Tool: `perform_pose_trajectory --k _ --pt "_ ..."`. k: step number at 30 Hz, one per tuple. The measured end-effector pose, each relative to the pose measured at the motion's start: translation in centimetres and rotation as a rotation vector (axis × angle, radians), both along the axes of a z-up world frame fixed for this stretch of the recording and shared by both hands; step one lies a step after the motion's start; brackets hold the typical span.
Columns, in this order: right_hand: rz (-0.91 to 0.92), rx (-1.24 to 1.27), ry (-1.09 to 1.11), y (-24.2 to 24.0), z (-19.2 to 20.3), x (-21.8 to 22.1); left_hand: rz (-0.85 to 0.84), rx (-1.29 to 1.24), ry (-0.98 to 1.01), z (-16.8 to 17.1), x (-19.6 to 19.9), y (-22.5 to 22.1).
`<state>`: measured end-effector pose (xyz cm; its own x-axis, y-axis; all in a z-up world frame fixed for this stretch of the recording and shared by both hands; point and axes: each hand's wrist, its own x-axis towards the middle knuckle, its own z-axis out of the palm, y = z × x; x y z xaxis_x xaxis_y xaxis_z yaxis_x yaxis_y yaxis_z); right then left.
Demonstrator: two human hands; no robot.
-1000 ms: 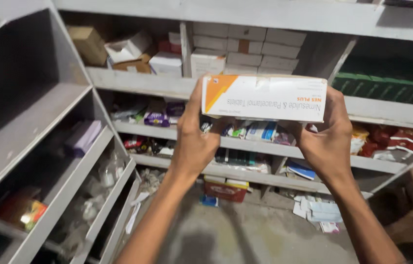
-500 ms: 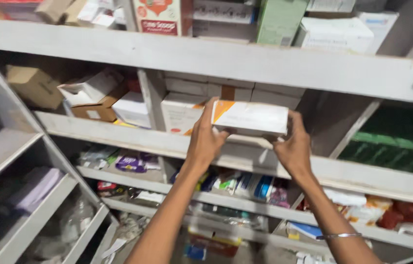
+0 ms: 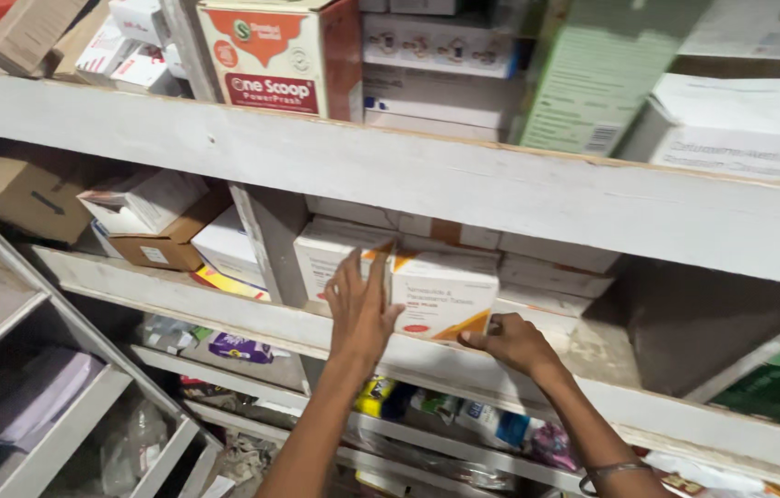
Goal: The person repeatedly takes medicine boxes from one shelving unit by hand and places them onto shelves of another storage unit.
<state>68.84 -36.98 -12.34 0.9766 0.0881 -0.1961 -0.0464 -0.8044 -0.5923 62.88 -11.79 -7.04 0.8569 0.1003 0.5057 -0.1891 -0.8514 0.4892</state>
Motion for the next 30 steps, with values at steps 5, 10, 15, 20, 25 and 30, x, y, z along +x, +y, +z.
perform_pose_trajectory --k 5,10,15,20,25,30 --pt "-0.136 -0.016 -0.045 4.5 2.8 -1.0 0.03 0.103 0.096 0.2 2.2 0.2" --pt "-0.211 -0.271 -0.08 5.3 3.6 -1.4 0.091 0.308 -0.001 -1.3 4.2 -0.1" --pt "-0.177 -0.219 -0.152 4.8 3.4 -1.6 0.101 0.289 0.087 -0.9 4.1 -0.4" --pt "-0.205 -0.303 -0.217 5.0 7.8 -4.1 0.136 0.213 0.137 1.4 0.5 0.8" --pt "-0.021 0.294 -0.62 7.2 11.9 -10.2 0.131 -0.286 0.045 1.3 -7.1 4.1" --pt "-0.123 0.72 -0.365 13.1 14.7 -18.0 0.001 -0.908 0.08 -0.3 -14.4 7.7"
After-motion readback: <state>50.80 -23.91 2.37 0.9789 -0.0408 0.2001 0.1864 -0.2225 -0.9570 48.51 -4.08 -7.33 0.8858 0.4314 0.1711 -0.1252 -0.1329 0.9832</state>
